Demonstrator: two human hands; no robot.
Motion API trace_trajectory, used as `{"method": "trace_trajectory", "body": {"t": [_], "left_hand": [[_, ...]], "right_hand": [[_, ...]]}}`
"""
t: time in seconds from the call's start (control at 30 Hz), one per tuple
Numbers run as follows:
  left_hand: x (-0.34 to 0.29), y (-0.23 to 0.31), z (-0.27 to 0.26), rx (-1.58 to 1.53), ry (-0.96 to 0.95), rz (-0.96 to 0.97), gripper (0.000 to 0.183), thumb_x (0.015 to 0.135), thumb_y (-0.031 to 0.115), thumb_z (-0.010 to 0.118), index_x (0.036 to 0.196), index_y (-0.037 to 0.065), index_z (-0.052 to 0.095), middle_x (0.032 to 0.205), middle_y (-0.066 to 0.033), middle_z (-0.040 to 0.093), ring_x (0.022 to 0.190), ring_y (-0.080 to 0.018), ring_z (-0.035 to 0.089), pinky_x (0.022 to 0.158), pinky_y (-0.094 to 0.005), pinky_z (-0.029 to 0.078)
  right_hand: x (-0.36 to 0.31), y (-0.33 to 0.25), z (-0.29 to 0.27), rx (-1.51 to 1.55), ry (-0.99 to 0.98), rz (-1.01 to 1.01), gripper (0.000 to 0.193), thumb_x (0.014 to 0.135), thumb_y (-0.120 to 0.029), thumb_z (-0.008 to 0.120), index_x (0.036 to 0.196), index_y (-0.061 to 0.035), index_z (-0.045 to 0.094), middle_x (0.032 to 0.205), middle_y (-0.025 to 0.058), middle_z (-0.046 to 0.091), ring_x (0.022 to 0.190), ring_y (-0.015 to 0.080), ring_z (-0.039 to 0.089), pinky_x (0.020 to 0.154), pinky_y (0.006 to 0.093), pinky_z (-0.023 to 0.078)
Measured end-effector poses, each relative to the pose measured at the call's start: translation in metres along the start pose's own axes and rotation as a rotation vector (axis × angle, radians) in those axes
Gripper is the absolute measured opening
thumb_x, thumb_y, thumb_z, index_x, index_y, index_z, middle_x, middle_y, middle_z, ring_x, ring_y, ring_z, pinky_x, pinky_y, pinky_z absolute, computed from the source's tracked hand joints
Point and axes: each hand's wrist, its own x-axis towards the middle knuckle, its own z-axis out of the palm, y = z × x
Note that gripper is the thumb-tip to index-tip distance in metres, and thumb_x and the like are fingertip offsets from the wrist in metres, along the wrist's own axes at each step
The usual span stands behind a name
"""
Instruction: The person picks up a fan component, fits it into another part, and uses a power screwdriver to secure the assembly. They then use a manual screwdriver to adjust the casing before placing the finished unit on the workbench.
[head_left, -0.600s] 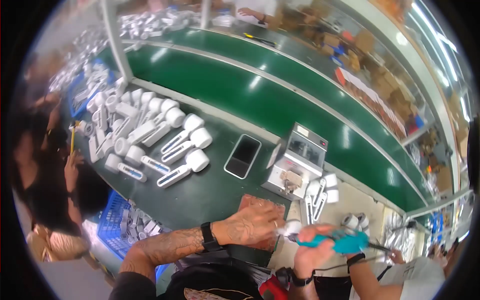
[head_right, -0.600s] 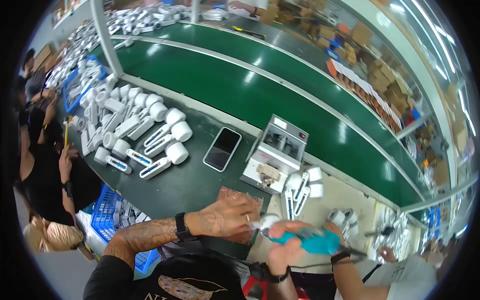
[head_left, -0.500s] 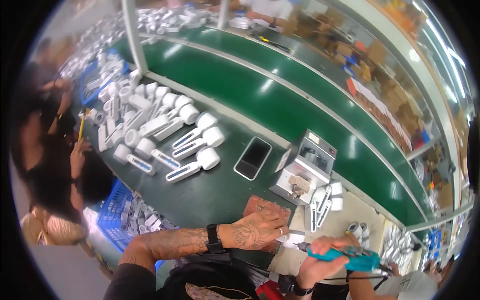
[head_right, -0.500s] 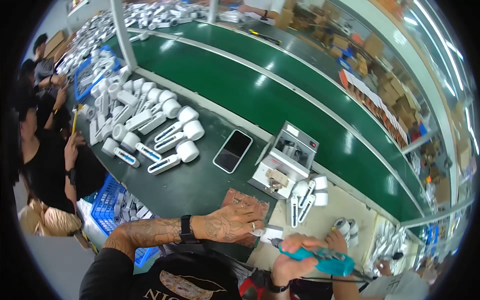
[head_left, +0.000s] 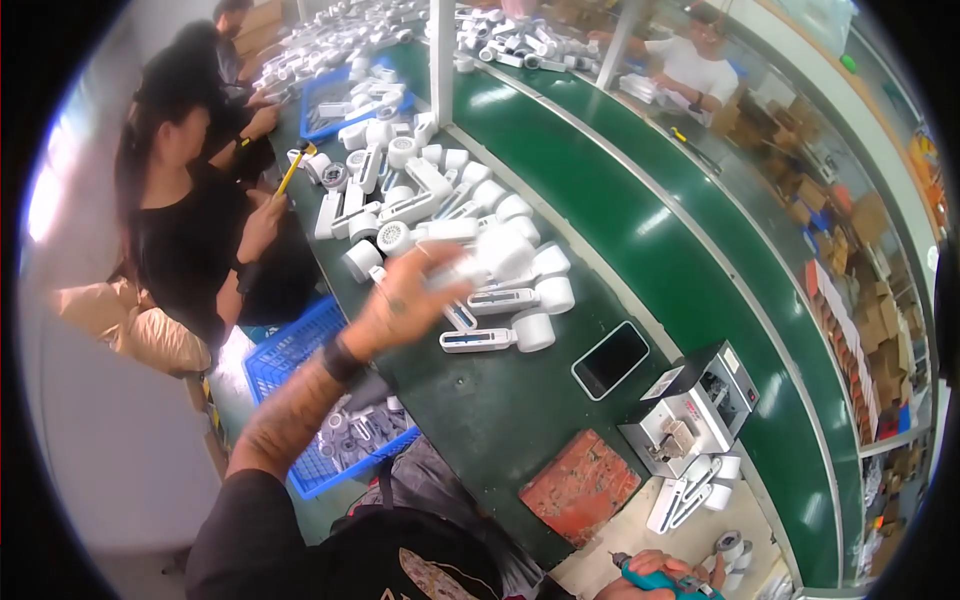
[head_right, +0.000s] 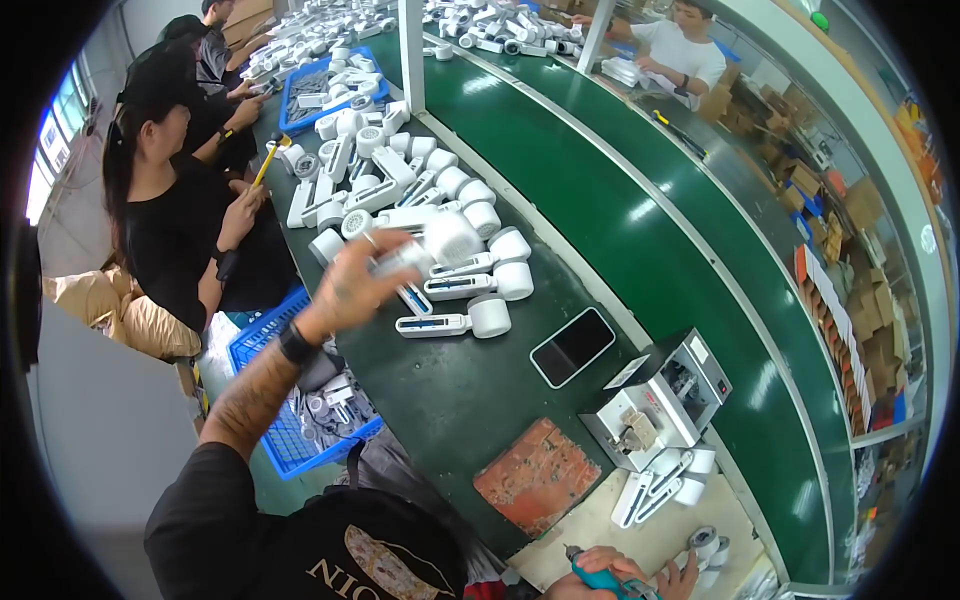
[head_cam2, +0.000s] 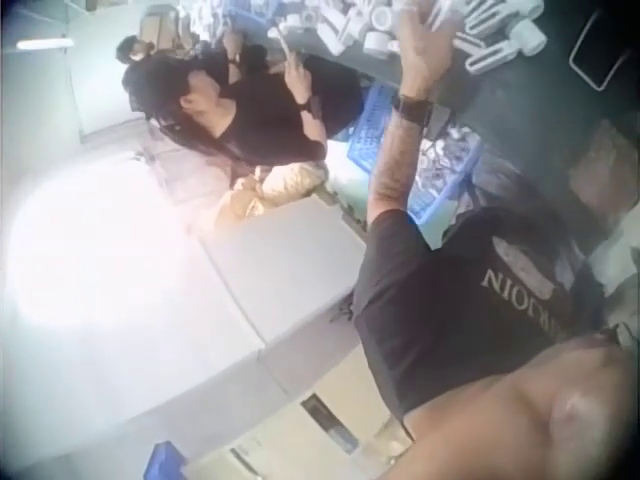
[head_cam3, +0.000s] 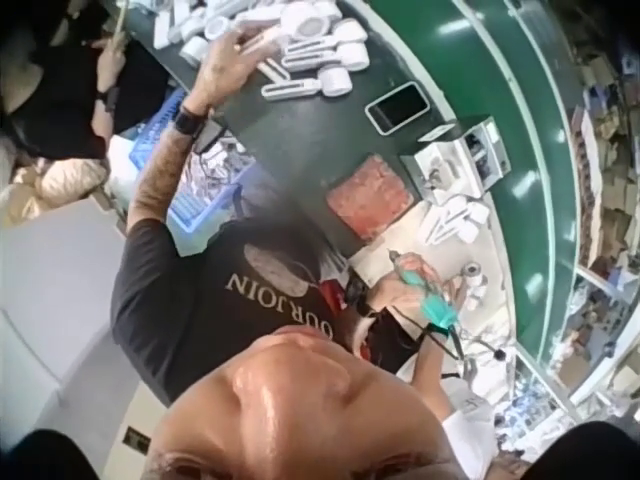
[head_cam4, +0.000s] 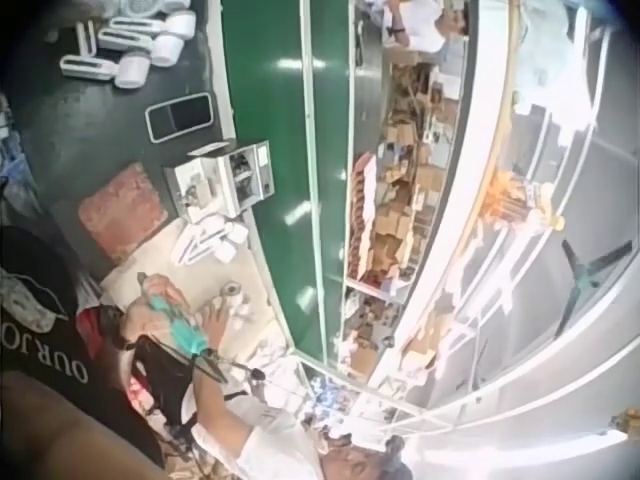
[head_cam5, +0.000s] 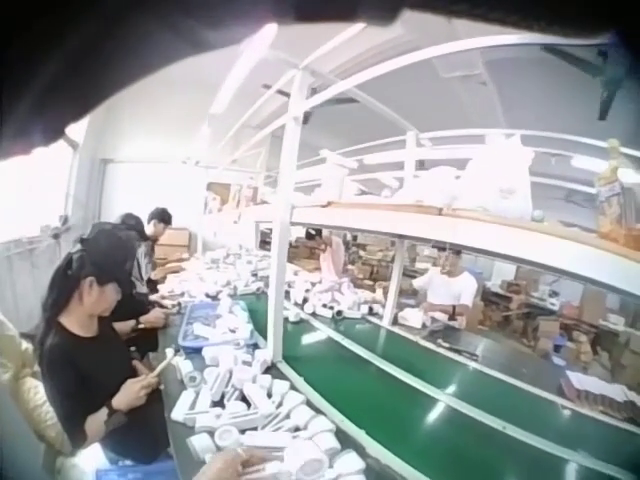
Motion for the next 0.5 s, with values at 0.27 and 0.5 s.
{"method": "trace_trajectory", "body": {"t": [0.27, 0.5], "left_hand": [[0.079, -0.050, -0.044, 0.379, 0.153, 0.182, 0.033, 0.084, 0.020, 0.077, 0.111, 0.003, 0.066, 0.105, -0.0129, 0.067, 0.100, -0.0283, 0.065, 0.088, -0.0373, 0.052], [0.118, -0.067, -0.008, 0.444, -0.009, 0.237, 0.032, 0.084, 0.023, 0.075, 0.108, 0.004, 0.066, 0.107, -0.0138, 0.066, 0.102, -0.0305, 0.062, 0.088, -0.0389, 0.049]], "right_hand": [[-0.004, 0.022, 0.050, -1.301, -0.498, -0.115, 0.030, 0.101, -0.027, 0.049, 0.103, 0.0014, 0.057, 0.096, 0.0138, 0.061, 0.087, 0.0262, 0.060, 0.073, 0.0413, 0.050], [-0.021, 0.029, 0.060, -1.067, -0.420, -0.053, 0.051, 0.096, -0.043, 0.058, 0.102, 0.0073, 0.055, 0.088, 0.0161, 0.058, 0.079, 0.0270, 0.057, 0.072, 0.0373, 0.049]]}}
